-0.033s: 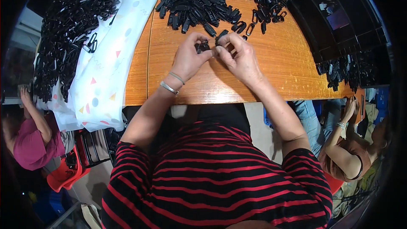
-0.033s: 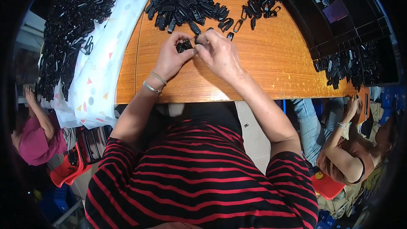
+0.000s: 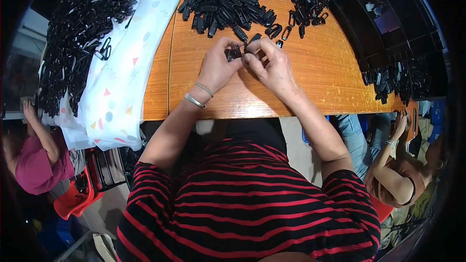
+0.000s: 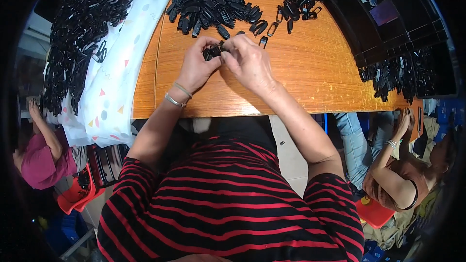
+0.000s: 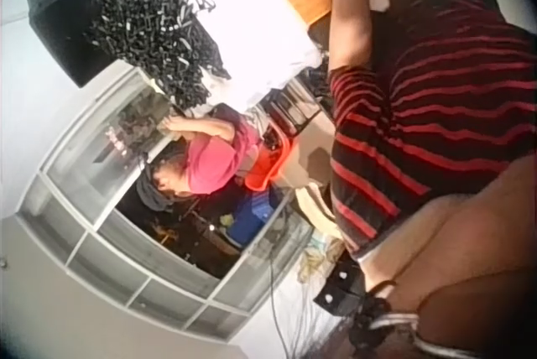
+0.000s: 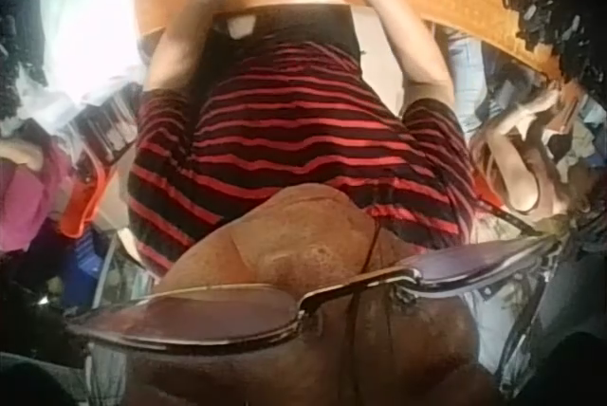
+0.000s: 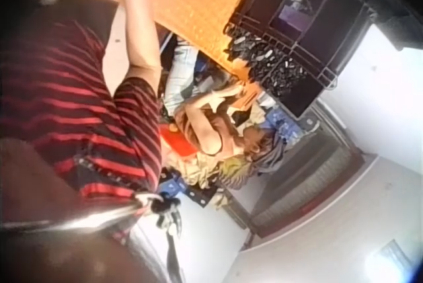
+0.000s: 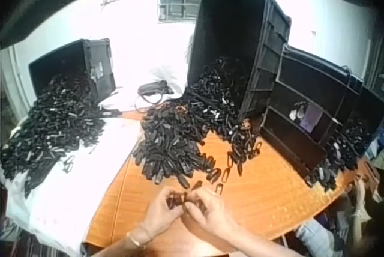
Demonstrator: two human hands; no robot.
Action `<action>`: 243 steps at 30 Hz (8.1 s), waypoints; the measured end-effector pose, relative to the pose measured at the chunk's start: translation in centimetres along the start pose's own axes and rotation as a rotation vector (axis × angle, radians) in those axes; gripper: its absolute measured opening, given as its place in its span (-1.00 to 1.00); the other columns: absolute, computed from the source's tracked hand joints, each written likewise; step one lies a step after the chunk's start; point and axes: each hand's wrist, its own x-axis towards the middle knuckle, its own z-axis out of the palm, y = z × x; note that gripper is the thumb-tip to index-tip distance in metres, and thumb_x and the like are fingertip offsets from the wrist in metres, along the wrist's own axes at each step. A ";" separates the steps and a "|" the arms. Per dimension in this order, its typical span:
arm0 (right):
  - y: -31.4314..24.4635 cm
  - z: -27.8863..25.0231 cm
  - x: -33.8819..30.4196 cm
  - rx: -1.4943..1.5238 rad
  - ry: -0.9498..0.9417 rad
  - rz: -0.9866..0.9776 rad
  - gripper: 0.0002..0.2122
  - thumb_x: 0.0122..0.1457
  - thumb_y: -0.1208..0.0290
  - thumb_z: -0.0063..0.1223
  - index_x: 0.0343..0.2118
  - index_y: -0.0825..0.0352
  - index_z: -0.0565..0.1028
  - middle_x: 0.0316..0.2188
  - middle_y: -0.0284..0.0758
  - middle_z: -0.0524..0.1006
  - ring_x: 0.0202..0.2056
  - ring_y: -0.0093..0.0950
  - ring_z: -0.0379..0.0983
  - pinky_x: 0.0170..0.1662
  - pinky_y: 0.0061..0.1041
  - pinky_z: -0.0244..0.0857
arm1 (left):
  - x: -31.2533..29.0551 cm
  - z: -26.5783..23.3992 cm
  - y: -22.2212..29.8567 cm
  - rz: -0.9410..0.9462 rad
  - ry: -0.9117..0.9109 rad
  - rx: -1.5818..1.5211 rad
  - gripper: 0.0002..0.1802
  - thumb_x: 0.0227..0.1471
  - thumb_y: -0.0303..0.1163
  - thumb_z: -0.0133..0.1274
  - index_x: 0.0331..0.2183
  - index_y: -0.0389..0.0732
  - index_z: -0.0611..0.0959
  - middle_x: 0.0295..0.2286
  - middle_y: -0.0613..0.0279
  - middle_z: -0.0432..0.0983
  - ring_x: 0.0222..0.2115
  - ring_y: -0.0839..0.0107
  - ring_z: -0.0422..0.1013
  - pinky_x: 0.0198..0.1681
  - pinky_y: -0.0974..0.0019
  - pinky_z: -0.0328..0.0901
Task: Assembling small black plastic components by snapping pieces together.
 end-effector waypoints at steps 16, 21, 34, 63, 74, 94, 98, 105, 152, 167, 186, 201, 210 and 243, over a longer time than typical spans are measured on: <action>-0.3 1.6 -1.5 0.425 0.061 0.286 -0.75 0.08 0.60 0.17 -0.16 0.44 0.45 -0.37 -0.34 0.52 -0.35 -0.65 0.47 -0.35 -0.66 0.41 | -1.9 -0.4 0.9 -0.384 -0.026 -0.814 -0.71 0.07 -0.42 0.13 -0.14 -0.28 0.55 -0.50 0.40 0.49 -0.54 0.68 0.37 -0.52 0.65 0.21; -1.1 0.8 -1.2 0.199 0.101 0.207 -0.75 0.06 0.58 0.19 -0.17 0.43 0.47 -0.39 -0.37 0.47 -0.37 -0.66 0.46 -0.37 -0.67 0.40 | -1.9 -0.6 1.7 -0.334 -0.020 -0.733 -0.71 0.08 -0.45 0.10 -0.12 -0.31 0.54 -0.48 0.37 0.50 -0.53 0.69 0.36 -0.51 0.63 0.24; -1.5 1.1 -1.8 0.024 0.134 -0.008 -0.74 -0.05 0.60 0.25 -0.23 0.36 0.54 -0.43 -0.30 0.43 -0.45 -0.50 0.44 -0.42 -0.58 0.36 | -3.1 -0.3 2.2 -0.236 -0.035 -0.666 -0.72 0.12 -0.45 0.05 -0.11 -0.30 0.58 -0.44 0.40 0.49 -0.57 0.75 0.31 -0.53 0.66 0.24; -1.9 1.4 -2.4 -0.027 -0.126 -0.162 -0.81 0.02 0.34 0.20 -0.32 0.30 0.55 -0.41 -0.24 0.54 -0.41 -0.31 0.52 -0.34 -0.38 0.41 | -20.2 -20.2 3.8 -0.576 -0.361 0.779 -0.72 0.12 -0.26 0.01 -0.39 -0.30 0.62 -0.54 0.17 0.53 -0.57 0.37 0.42 -0.41 0.36 0.32; 6.0 -5.5 -0.4 -0.556 -0.218 -0.156 -0.76 0.03 0.55 0.01 -0.19 0.31 0.52 -0.22 -0.29 0.43 -0.09 -0.32 0.34 -0.04 -0.33 0.30 | 0.7 -2.8 4.1 0.162 -0.053 0.600 -0.75 0.03 -0.27 0.09 -0.32 -0.26 0.63 -0.36 0.03 0.54 -0.33 0.08 0.48 -0.30 0.17 0.36; 5.5 -5.5 -3.7 -0.584 -0.081 0.026 -0.82 0.09 0.33 0.16 -0.32 0.30 0.51 -0.32 -0.23 0.46 -0.45 -0.21 0.50 -0.42 -0.30 0.42 | 3.6 3.1 0.4 0.233 -0.087 0.363 -0.70 -0.11 -0.51 0.21 -0.24 -0.27 0.59 -0.42 0.16 0.53 -0.43 0.30 0.48 -0.37 0.33 0.37; 4.0 -6.7 -4.2 -0.511 -0.189 0.098 -0.79 0.07 0.33 0.17 -0.29 0.34 0.51 -0.30 -0.21 0.46 -0.39 -0.16 0.49 -0.33 -0.25 0.42 | 2.1 2.1 1.2 -0.367 -0.134 -0.488 -0.77 0.05 -0.45 0.13 -0.21 -0.32 0.59 -0.47 0.34 0.52 -0.49 0.62 0.42 -0.43 0.58 0.30; 0.1 -5.4 -3.0 -0.249 0.019 0.093 -0.80 0.10 0.43 0.15 -0.27 0.43 0.47 -0.38 -0.19 0.47 -0.46 -0.35 0.47 -0.43 -0.44 0.35 | 0.1 1.4 3.4 -0.313 -0.116 -0.649 -0.75 0.05 -0.49 0.12 -0.18 -0.31 0.57 -0.45 0.36 0.51 -0.51 0.69 0.36 -0.48 0.62 0.24; 5.6 -4.6 1.6 -0.297 0.009 0.220 -0.81 0.08 0.43 0.15 -0.27 0.39 0.53 -0.38 -0.13 0.55 -0.40 -0.26 0.50 -0.29 -0.37 0.39 | 3.8 0.0 0.7 0.021 -0.012 0.241 -0.86 0.15 -0.35 -0.02 -0.30 -0.19 0.55 -0.47 0.24 0.48 -0.46 0.38 0.42 -0.42 0.32 0.32; 5.1 -5.6 0.8 -0.388 -0.249 0.177 -0.87 0.11 0.44 0.12 -0.30 0.34 0.52 -0.37 -0.19 0.51 -0.38 -0.20 0.48 -0.28 -0.27 0.36 | 5.1 0.1 0.2 0.237 -0.101 0.723 -0.80 0.00 -0.36 0.10 -0.25 -0.02 0.56 -0.45 0.22 0.41 -0.42 0.14 0.44 -0.42 0.18 0.36; 4.4 -6.0 -0.1 -0.520 -0.142 -0.043 -0.90 0.07 0.46 0.14 -0.38 0.35 0.49 -0.42 -0.26 0.48 -0.46 -0.21 0.47 -0.42 -0.30 0.38 | 4.8 0.7 0.3 0.234 -0.072 0.575 -0.81 -0.06 -0.37 0.17 -0.32 -0.16 0.57 -0.40 0.17 0.50 -0.40 0.15 0.47 -0.37 0.20 0.36; 2.8 -5.8 -2.0 -0.539 -0.362 0.022 -0.79 0.03 0.44 0.20 -0.27 0.35 0.50 -0.36 -0.20 0.47 -0.35 -0.20 0.48 -0.30 -0.30 0.39 | 2.0 0.8 0.2 0.248 -0.175 0.399 -0.74 -0.12 -0.50 0.20 -0.27 -0.18 0.63 -0.43 0.08 0.44 -0.37 0.09 0.43 -0.24 0.20 0.34; 1.1 -1.8 -0.5 -0.099 0.030 -0.012 -0.81 0.08 0.51 0.15 -0.25 0.41 0.46 -0.38 -0.16 0.50 -0.40 -0.29 0.50 -0.38 -0.39 0.37 | 0.9 0.2 2.2 -0.010 -0.028 -0.223 -0.77 0.00 -0.52 0.14 -0.23 -0.31 0.58 -0.39 0.26 0.52 -0.49 0.55 0.43 -0.45 0.51 0.32; -3.4 0.5 -3.1 -0.017 0.215 -0.078 -0.66 -0.07 0.71 0.20 -0.17 0.41 0.47 -0.42 -0.28 0.45 -0.51 -0.54 0.41 -0.45 -0.61 0.33 | -3.6 0.2 5.0 0.209 0.163 -0.271 -0.75 0.02 -0.54 0.10 -0.19 -0.33 0.57 -0.31 0.19 0.50 -0.29 0.45 0.42 -0.18 0.44 0.30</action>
